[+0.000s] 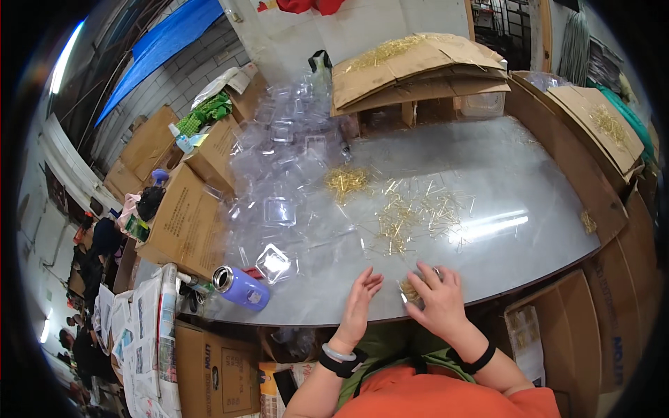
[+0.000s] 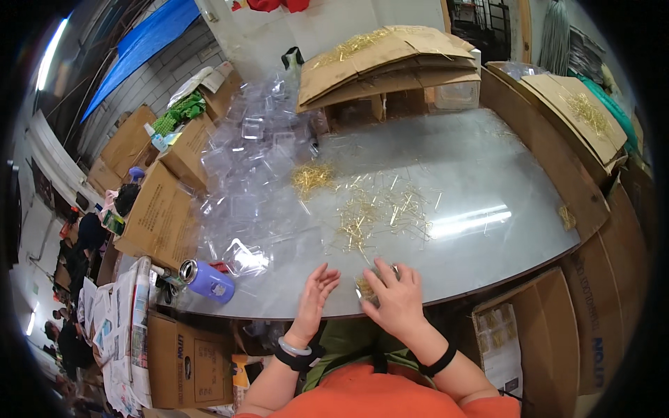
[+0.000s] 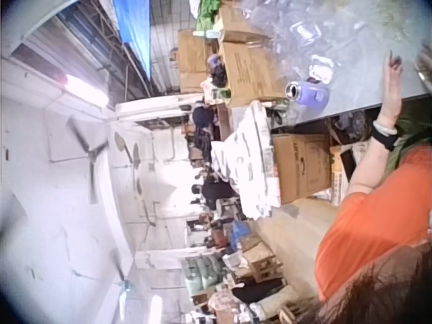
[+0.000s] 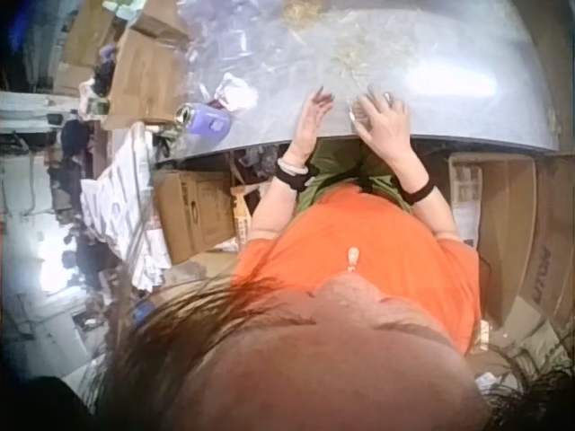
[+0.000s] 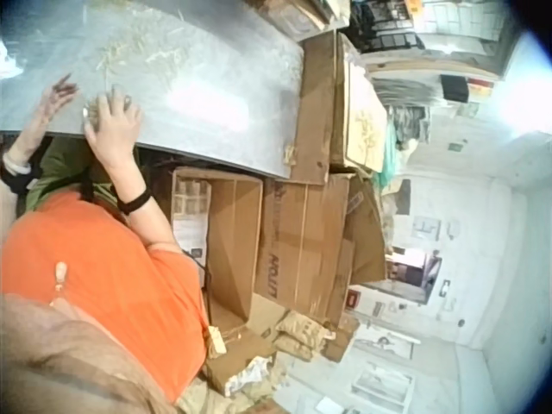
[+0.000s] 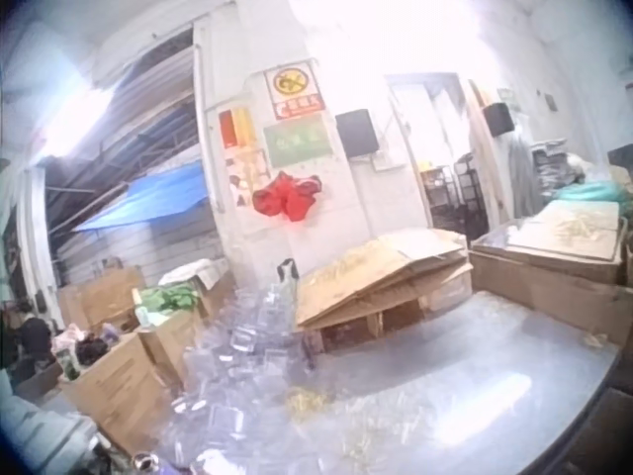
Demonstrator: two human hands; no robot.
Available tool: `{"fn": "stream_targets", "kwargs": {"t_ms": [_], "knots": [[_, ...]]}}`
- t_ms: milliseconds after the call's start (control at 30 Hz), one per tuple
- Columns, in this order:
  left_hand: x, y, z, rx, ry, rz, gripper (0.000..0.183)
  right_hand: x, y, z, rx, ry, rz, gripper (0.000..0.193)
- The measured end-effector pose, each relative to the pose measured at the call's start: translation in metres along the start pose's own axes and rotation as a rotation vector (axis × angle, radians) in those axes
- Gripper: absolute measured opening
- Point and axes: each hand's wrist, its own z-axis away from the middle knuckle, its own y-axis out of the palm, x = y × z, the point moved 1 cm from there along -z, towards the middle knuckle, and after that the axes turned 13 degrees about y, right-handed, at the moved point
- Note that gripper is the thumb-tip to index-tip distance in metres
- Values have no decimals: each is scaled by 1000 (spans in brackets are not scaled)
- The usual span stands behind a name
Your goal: Sorting and packing small gold-colored metal pins or components into small plastic containers and bags.
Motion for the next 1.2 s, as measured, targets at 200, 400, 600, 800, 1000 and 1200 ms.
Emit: {"fn": "stream_targets", "kwargs": {"t_ms": [200, 400, 600, 800, 1000, 1200], "knots": [[-21, 18, -5, 191, 81, -581, 72, -10, -4, 2, 137, 30, -111, 71], [-23, 46, -27, 387, 208, -836, 75, -43, -7, 4, 182, 218, -475, 64], [-6, 49, -27, 368, 238, -850, 70, -40, -5, 0, 62, 217, -373, 26], [-9, 41, -24, 328, 239, -785, 74, -22, -12, -4, -2, 200, -300, 21], [-8, 38, -24, 356, 225, -716, 78, -19, -17, -6, 109, 120, -232, 17], [-9, 32, -28, 403, 202, -643, 79, -23, -39, -34, 180, -130, -81, 23]]}}
